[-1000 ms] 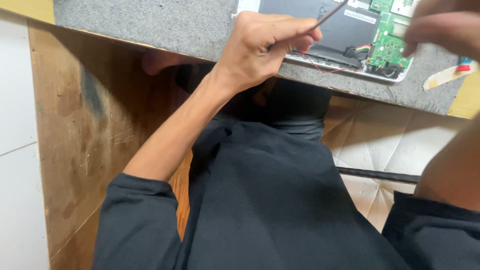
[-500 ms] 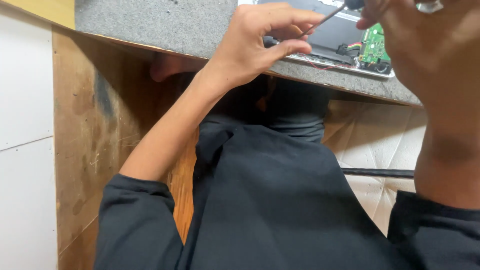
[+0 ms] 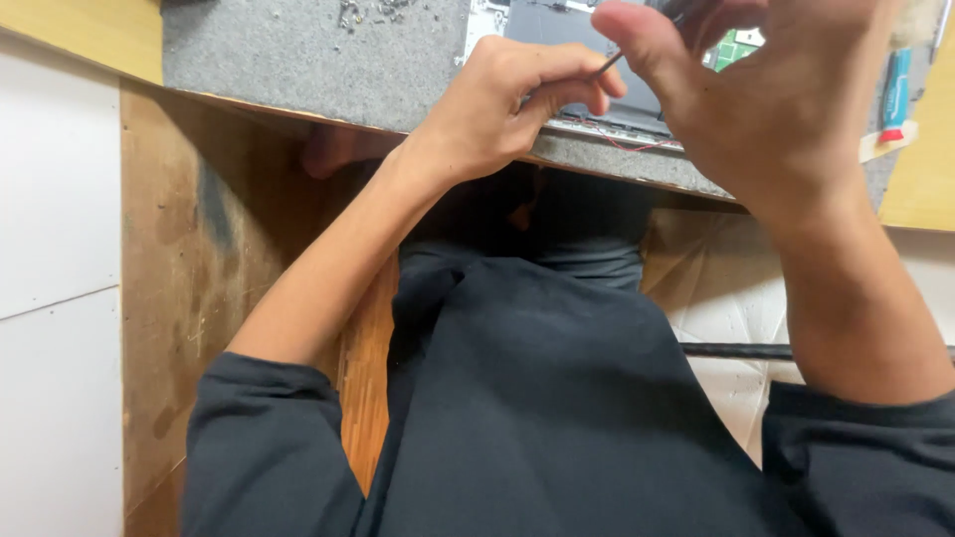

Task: Cleaning and repairing the internal components of a laptop using a brush and a screwdriver.

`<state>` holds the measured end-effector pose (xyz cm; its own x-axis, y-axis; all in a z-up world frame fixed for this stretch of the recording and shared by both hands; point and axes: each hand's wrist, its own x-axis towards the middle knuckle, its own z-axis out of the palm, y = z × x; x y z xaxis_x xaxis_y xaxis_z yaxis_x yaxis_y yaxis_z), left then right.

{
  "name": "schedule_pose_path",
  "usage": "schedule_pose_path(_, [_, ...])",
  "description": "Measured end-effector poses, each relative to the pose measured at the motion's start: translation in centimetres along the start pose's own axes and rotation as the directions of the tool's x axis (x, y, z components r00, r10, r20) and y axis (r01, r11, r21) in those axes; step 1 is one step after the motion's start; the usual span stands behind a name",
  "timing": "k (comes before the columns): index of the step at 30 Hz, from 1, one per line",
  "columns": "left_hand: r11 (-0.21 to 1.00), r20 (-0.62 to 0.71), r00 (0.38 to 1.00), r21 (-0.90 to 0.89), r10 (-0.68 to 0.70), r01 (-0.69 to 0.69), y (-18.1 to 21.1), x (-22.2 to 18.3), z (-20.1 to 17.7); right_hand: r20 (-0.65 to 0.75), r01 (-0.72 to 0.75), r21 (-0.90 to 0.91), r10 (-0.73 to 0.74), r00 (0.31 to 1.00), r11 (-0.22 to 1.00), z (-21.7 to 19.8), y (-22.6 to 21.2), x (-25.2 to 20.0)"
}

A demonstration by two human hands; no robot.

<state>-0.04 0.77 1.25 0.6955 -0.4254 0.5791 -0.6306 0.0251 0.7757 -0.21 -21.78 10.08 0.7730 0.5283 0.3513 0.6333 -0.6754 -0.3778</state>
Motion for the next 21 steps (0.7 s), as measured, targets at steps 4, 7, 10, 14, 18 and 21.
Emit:
schedule_pose_path(4, [0.991, 0.091, 0.987, 0.04, -0.131, 0.128, 1.0, -0.3, -2.2, -0.099, 0.049, 0.354, -0.015, 0.995, 0.934, -0.1, 0.1, 0.4])
schedule_pose_path(7, [0.93, 0.045, 0.983, 0.334, -0.18, 0.155, 0.1, -1.3, -3.9, -0.11, -0.061, 0.594, 0.156, 0.982, 0.802, -1.3, 1.5, -1.3])
schedule_pose_path(10, [0.86, 0.081, 0.978, 0.493, -0.194, 0.13, -0.5, -1.2, -4.7, -0.116, -0.238, 0.459, 0.323, 0.939, 0.856, -3.3, 3.5, -3.7])
schedule_pose_path(14, [0.778, 0.162, 0.964, 0.625, -0.213, 0.067, -1.6, -0.7, -4.7, -0.21, -0.113, 0.306, 0.183, 0.96, 0.945, -4.1, 9.5, -7.9])
schedule_pose_path(18, [0.677, 0.251, 0.95, 0.733, -0.184, -0.063, -2.3, 0.3, -4.9, -0.413, 0.035, 0.262, 0.08, 0.907, 0.965, -2.5, 11.1, -9.2])
schedule_pose_path(21, [0.634, 0.303, 0.93, 0.766, -0.207, -0.109, -2.4, 1.5, -3.8, -0.551, 0.088, 0.216, 0.047, 0.833, 0.972, -1.0, 10.3, -8.0])
